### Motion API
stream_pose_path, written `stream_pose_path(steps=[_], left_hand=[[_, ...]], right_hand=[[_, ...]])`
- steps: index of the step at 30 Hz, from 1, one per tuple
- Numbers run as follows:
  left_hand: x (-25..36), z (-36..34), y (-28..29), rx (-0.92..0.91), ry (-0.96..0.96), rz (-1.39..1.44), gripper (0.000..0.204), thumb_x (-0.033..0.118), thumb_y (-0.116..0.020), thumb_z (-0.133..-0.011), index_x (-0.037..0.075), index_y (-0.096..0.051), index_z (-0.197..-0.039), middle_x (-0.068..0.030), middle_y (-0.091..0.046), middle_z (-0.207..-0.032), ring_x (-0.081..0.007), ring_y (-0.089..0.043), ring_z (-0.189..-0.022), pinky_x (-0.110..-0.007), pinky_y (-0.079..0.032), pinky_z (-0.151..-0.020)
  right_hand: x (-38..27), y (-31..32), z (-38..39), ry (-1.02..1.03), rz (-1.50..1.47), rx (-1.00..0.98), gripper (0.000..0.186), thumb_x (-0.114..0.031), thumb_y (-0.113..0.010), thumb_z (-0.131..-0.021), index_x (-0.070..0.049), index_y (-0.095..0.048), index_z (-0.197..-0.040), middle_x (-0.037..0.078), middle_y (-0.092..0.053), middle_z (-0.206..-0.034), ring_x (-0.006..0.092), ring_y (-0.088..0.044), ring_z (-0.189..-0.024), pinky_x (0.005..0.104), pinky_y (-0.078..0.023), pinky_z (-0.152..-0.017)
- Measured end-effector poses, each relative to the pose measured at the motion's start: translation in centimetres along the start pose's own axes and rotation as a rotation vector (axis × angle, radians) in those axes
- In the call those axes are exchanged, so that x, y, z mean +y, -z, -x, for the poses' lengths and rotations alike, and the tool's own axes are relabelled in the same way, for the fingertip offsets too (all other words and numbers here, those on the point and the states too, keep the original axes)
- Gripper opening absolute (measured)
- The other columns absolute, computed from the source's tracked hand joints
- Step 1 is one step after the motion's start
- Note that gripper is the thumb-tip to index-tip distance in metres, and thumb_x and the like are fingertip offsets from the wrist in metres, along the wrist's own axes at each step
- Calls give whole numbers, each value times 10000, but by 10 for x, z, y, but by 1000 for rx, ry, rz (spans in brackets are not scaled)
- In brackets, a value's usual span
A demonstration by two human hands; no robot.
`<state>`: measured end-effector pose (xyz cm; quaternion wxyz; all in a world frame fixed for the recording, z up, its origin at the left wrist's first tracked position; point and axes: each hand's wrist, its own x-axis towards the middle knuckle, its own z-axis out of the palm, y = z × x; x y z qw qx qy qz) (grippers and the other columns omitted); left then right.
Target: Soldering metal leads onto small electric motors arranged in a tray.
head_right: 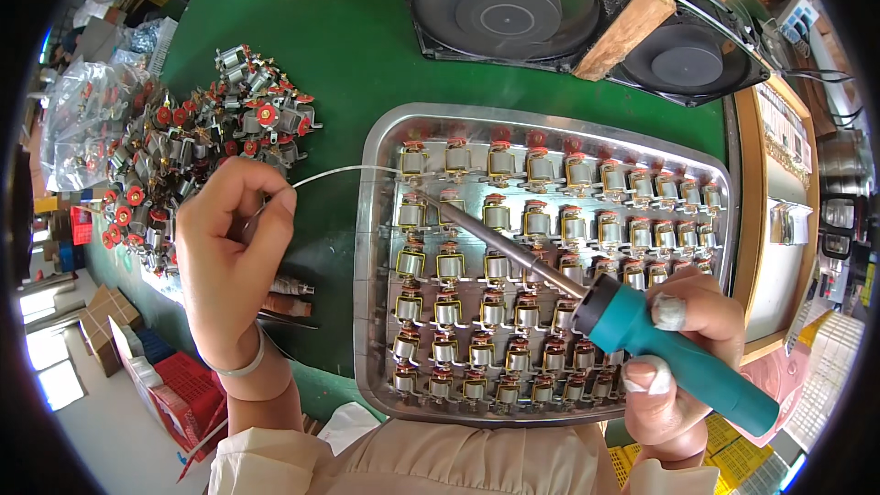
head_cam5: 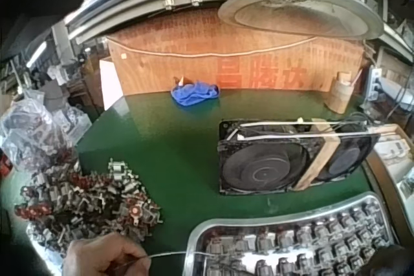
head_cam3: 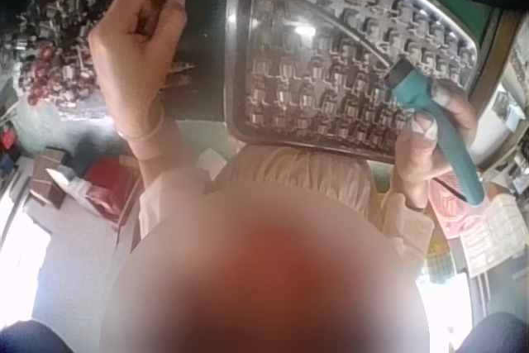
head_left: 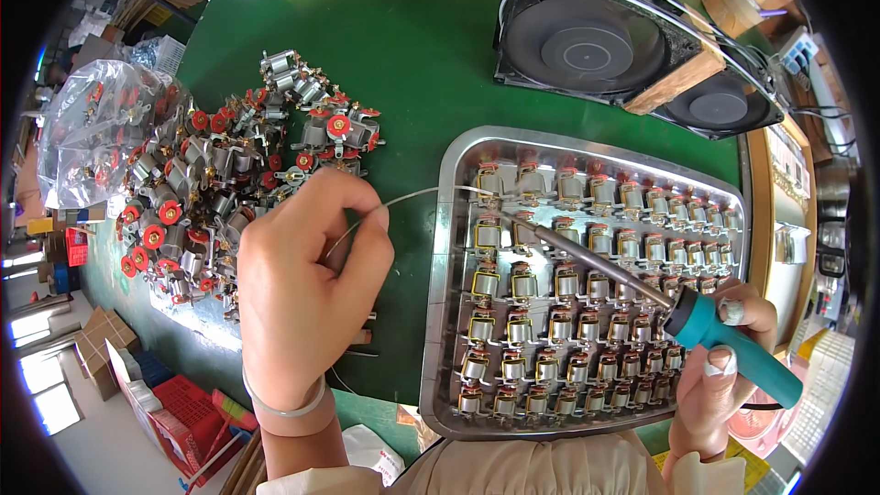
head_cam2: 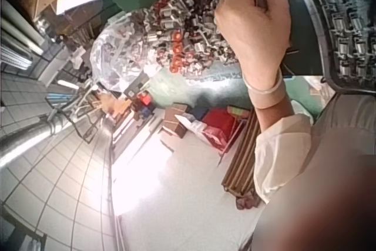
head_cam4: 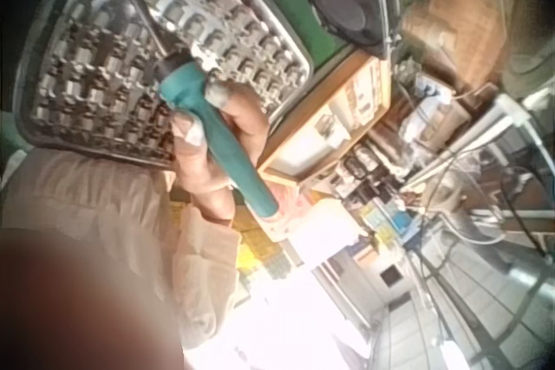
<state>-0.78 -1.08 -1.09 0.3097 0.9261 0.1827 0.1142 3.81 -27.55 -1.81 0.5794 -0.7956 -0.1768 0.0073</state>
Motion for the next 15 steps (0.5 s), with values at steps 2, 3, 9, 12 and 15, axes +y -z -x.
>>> stream_pose_path(steps=[2,3,9,12,15], left_hand=[[0,1,1,108,-14,111,47,1,-541,-661,34,-507,-663,8,-301,-427,-59,-262,-371,-218,-197,-370],[1,2,5,116,-18,106,47,1,-541,-661,34,-507,-663,8,-301,-427,-59,-262,-371,-218,-197,-370],[-1,0,-4,226,-114,322,48,-14,-519,-674,22,-488,-668,55,-296,-449,-15,-235,-414,-194,-166,-385],[1,3,0,119,-102,584,59,8,-470,-696,29,-431,-658,57,-308,-512,-9,-240,-477,-183,-174,-422],[2,7,10,8,11,773,66,69,-439,-724,40,-422,-666,57,-286,-535,-16,-225,-488,-185,-167,-427]], right_hand=[[-1,3,1,31,-27,33,389,-386,-567,-726,-45,-423,-844,58,-393,-748,143,-357,-697,253,-308,-652],[-4,4,1,38,-33,34,389,-386,-567,-726,-45,-423,-844,58,-393,-748,143,-357,-697,253,-308,-652],[-12,18,9,94,-31,97,375,-369,-559,-733,-38,-422,-846,65,-391,-774,145,-356,-714,235,-316,-641],[-11,35,23,116,-59,115,370,-347,-555,-739,-30,-421,-874,61,-386,-789,137,-360,-709,229,-321,-632],[-12,50,36,164,-98,141,368,-333,-552,-743,-24,-420,-893,59,-383,-798,131,-363,-706,226,-325,-626]])
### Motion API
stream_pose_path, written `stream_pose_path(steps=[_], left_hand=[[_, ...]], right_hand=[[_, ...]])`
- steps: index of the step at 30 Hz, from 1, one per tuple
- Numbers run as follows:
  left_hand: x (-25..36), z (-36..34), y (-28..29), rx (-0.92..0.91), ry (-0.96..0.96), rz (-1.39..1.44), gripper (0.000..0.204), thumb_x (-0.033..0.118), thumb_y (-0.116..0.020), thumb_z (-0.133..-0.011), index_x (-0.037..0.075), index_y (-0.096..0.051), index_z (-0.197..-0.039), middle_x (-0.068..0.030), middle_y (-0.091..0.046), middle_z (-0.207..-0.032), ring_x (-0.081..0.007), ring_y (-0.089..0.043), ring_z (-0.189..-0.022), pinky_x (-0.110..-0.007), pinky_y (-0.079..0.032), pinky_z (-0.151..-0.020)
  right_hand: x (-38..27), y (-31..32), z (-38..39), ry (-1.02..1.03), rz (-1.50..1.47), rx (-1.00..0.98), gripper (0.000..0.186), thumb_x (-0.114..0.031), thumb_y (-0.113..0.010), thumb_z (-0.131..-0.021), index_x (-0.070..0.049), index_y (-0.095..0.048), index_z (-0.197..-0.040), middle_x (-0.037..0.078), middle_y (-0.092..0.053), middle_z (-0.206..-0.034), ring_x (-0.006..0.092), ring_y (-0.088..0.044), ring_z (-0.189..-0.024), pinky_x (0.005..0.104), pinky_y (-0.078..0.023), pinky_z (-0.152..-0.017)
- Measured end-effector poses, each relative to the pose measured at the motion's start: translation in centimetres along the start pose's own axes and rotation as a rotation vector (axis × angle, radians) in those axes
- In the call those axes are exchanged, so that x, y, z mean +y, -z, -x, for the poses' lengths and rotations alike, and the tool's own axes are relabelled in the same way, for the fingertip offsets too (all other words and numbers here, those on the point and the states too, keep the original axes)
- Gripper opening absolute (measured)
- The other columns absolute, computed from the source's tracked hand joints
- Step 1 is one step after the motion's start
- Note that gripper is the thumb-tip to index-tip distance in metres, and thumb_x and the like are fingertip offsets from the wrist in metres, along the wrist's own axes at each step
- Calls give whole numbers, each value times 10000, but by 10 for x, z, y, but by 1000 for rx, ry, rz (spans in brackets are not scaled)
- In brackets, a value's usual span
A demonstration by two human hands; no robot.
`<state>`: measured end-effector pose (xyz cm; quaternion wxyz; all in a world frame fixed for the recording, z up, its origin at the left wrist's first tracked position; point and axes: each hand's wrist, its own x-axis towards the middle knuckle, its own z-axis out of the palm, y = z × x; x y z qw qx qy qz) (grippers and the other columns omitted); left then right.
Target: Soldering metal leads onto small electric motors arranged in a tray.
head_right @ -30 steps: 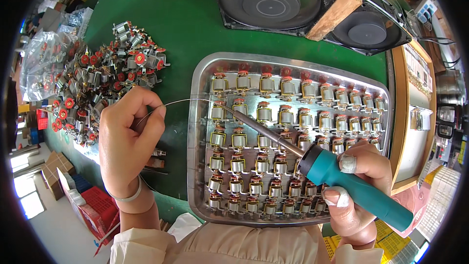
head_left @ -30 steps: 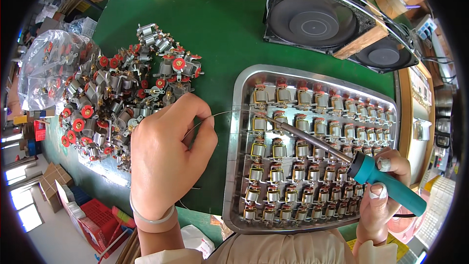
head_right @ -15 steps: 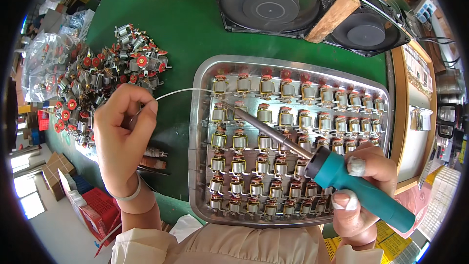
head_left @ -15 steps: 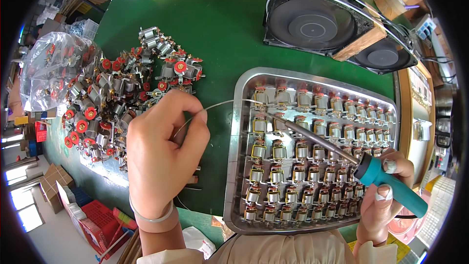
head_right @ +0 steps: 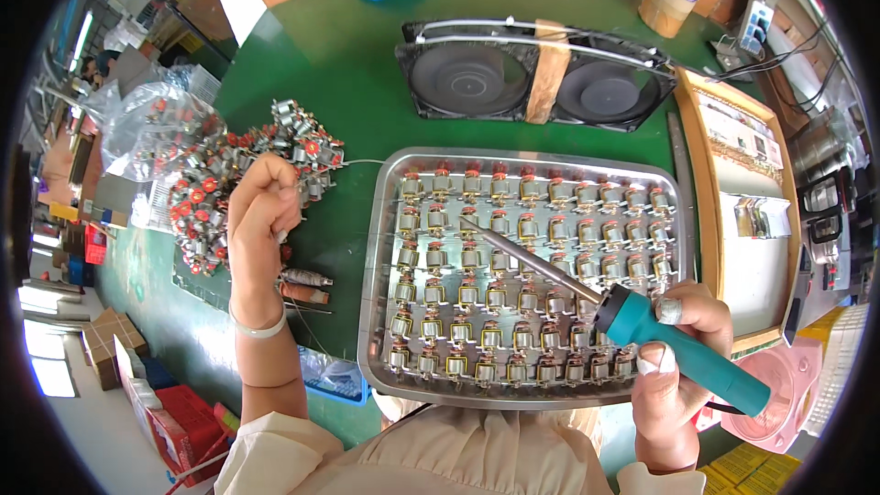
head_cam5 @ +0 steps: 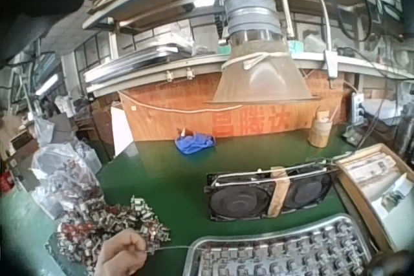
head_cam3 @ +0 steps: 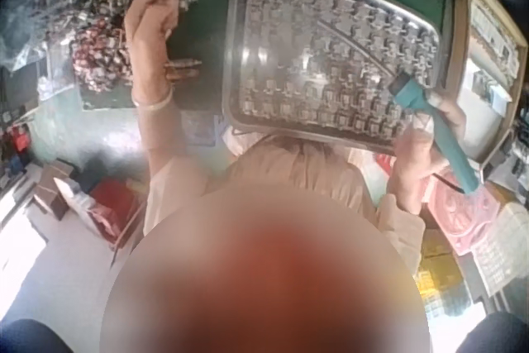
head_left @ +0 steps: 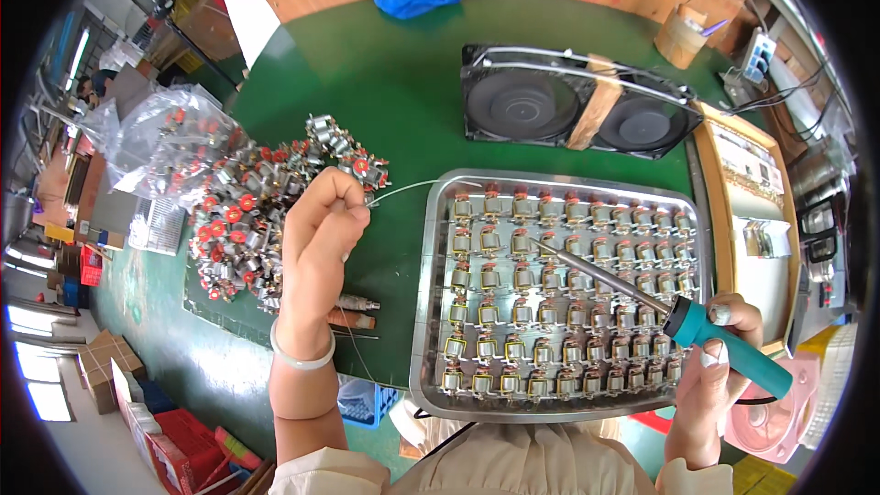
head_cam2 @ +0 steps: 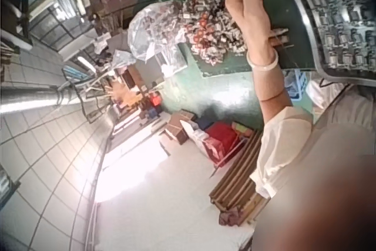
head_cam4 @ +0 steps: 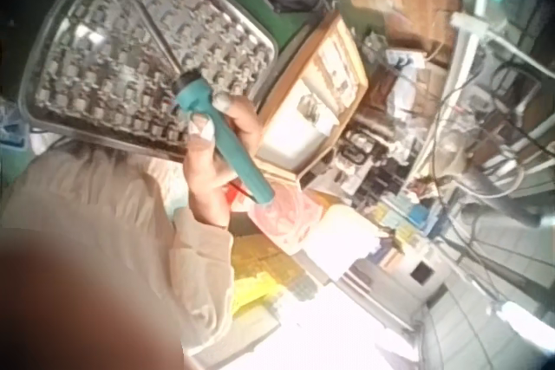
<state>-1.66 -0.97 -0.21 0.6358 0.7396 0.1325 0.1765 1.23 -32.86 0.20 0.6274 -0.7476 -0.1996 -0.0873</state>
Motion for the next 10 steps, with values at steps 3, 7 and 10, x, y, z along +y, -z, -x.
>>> stream_pose_path(steps=[3,7,10], left_hand=[[17,9,-4,-65,45,102,72,107,-407,-743,57,-383,-696,47,-282,-521,-25,-228,-468,-184,-164,-411],[34,39,-7,-125,101,61,55,89,-379,-785,64,-353,-744,38,-288,-510,-28,-242,-451,-182,-175,-395],[47,67,-7,-222,161,-5,66,109,-375,-828,67,-338,-792,32,-294,-499,-29,-255,-433,-156,-212,-393]], right_hand=[[-1,19,12,47,-78,130,340,-266,-568,-738,4,-425,-886,55,-399,-762,85,-384,-607,174,-336,-493],[1,48,26,11,-107,239,318,-248,-563,-733,1,-433,-883,64,-405,-796,84,-391,-584,187,-354,-513],[5,67,34,-2,-120,326,357,-264,-589,-717,0,-435,-901,70,-418,-815,91,-409,-602,195,-357,-516]])
